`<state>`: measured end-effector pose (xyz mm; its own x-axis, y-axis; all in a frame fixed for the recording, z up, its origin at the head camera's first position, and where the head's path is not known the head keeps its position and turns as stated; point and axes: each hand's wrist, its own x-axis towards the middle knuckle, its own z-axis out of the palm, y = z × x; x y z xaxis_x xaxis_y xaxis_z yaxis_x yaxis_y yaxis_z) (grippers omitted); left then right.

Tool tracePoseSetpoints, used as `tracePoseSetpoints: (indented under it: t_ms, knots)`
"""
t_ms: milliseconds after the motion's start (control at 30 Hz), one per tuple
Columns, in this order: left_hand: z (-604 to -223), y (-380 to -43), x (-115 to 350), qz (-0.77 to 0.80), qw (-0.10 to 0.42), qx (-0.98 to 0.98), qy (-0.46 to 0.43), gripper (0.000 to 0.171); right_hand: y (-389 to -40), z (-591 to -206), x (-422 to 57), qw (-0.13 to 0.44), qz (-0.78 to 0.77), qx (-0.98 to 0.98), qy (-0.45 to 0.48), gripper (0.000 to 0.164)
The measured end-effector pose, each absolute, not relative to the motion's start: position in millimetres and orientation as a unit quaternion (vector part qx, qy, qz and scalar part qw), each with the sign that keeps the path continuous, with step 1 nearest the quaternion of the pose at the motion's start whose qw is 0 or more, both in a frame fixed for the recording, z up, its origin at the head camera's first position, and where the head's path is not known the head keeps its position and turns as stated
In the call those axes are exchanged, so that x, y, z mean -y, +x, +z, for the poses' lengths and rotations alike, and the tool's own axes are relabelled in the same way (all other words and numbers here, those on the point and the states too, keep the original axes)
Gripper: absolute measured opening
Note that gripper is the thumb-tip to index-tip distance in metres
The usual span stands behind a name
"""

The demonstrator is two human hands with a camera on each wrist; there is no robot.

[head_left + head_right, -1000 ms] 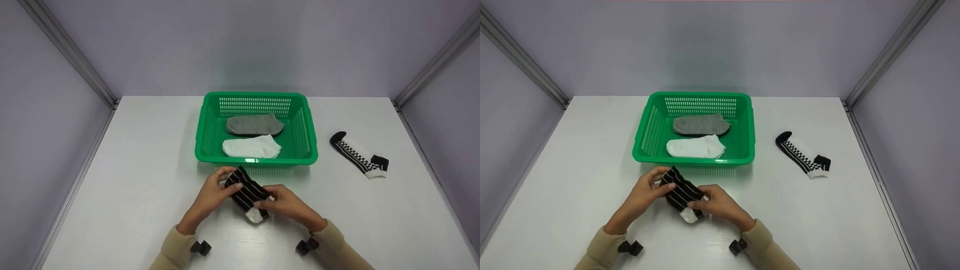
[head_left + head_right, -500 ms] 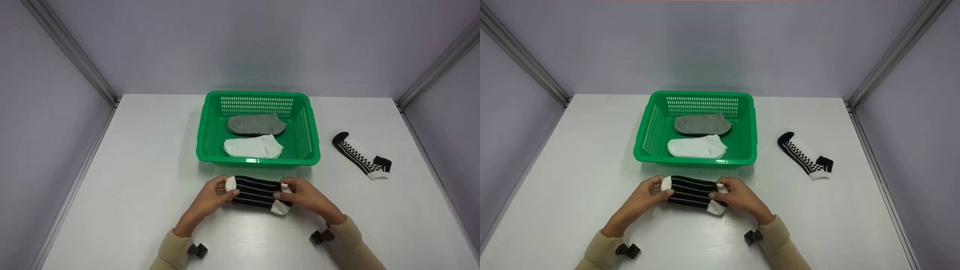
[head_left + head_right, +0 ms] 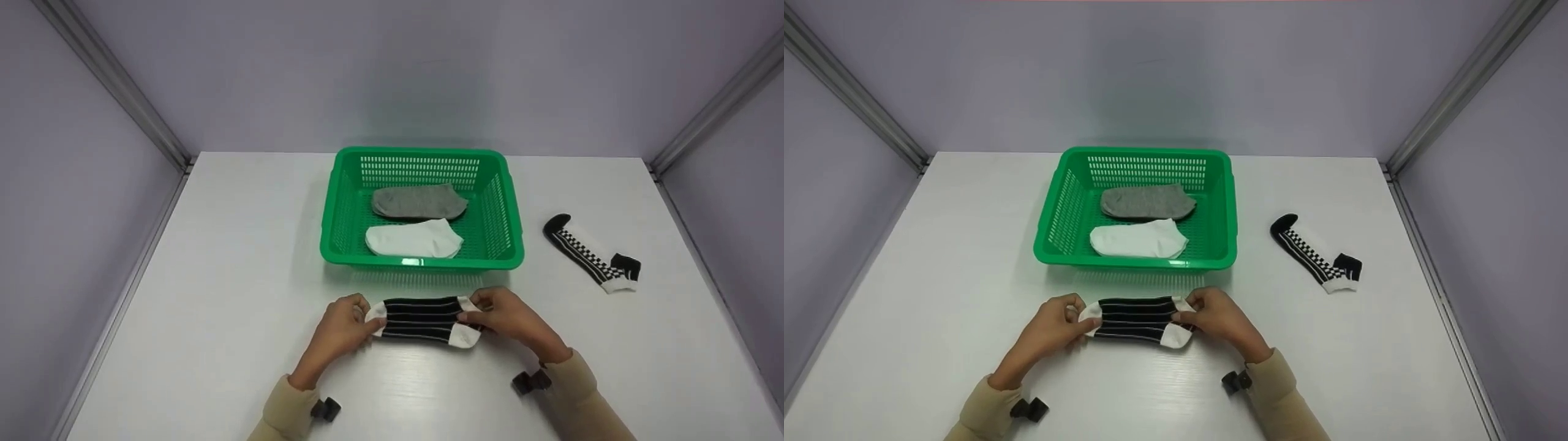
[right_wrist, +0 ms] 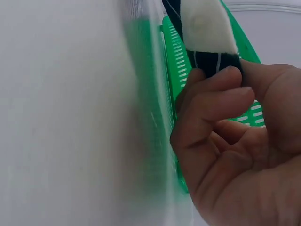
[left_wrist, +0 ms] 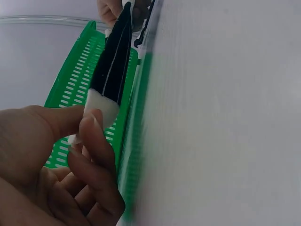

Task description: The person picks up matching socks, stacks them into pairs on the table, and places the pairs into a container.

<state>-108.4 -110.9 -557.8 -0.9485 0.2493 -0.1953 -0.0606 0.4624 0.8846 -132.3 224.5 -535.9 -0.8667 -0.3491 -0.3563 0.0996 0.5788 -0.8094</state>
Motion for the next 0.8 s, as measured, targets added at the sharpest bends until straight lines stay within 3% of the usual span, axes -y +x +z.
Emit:
tracePoseSetpoints:
  t_ms: [300, 500, 600, 667, 800]
  knots:
    - [-552.5, -107.2, 108.2, 0.437, 0.155, -0.883, 0.069, 0.024, -129.3, -536.1, -215.2, 0.226, -0.408, -0.883, -0.056, 0.018]
    - [-536.7, -101.7, 98.1, 0.328, 0.081, -0.938, 0.077, 0.031, -115.6, -524.3, -200.0, 0.150, -0.320, -0.934, -0.047, 0.033]
    - [-525.9, -97.6, 92.9, 0.316, 0.045, -0.941, 0.114, 0.025, -106.4, -519.5, -189.0, 0.091, -0.281, -0.952, -0.077, 0.039]
    - [-519.4, -96.4, 89.9, 0.328, 0.049, -0.930, 0.156, 0.019, -101.2, -517.9, -181.5, 0.068, -0.268, -0.956, -0.102, 0.035]
    - [-518.8, -99.7, 82.2, 0.320, 0.068, -0.912, 0.246, 0.015, -98.0, -521.4, -173.0, 0.073, -0.252, -0.954, -0.142, 0.027]
